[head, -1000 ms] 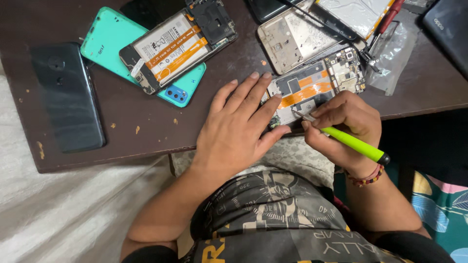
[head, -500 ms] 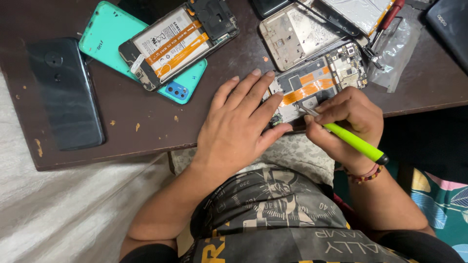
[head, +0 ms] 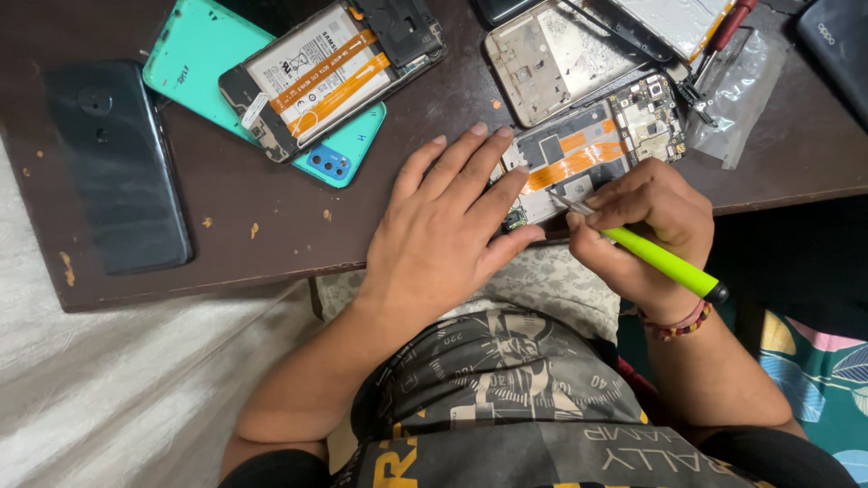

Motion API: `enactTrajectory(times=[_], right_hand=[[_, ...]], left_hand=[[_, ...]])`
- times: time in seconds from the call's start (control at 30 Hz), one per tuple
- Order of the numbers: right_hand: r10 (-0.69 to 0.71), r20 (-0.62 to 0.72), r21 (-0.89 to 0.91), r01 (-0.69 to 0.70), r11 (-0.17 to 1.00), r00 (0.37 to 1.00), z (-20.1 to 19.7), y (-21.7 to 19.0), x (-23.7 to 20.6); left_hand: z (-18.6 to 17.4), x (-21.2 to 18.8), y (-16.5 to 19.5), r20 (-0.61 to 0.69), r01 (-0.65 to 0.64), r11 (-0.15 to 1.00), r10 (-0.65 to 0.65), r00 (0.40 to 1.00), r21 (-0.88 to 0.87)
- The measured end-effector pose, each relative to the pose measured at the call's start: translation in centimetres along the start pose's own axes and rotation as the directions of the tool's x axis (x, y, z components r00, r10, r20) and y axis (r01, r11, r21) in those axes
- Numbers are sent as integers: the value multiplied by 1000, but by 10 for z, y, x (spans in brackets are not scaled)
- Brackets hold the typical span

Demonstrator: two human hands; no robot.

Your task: The person repairs a disassembled smartphone lying on a wooden table, holding the phone frame steady with one hand while prying and working on the internal components with a green pry tool in the other hand. Other disassembled phones, batteries, and tools are scattered on the table around the work area.

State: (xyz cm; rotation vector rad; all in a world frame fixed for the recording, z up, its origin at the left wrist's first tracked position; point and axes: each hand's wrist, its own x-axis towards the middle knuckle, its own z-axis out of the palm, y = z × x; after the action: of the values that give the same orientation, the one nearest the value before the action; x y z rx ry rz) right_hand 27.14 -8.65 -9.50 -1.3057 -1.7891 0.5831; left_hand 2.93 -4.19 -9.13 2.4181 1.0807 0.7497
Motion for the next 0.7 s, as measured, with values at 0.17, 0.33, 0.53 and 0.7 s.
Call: enactTrajectory(times=[0.17, 0.33, 0.53, 0.7], right_hand=[[-6, -9, -28, 6, 1000, 1000, -2, -1, -3], [-12, -17, -44, 11, 999, 1000, -2, -2, -6], [-34, -17, -83, 33, 996, 999, -5, 1, -7], [-6, 16, 12, 5, 1000, 1000, -9, 1, -9]], left_hand=[[1, 0, 1, 0, -5, 1000, 5, 1000, 2], [4, -1, 4, -2, -3, 1000, 3, 1000, 8], [4, -2, 7, -13, -11, 1000, 11, 1000, 18], [4, -3, 8, -8, -7, 1000, 7, 1000, 16]])
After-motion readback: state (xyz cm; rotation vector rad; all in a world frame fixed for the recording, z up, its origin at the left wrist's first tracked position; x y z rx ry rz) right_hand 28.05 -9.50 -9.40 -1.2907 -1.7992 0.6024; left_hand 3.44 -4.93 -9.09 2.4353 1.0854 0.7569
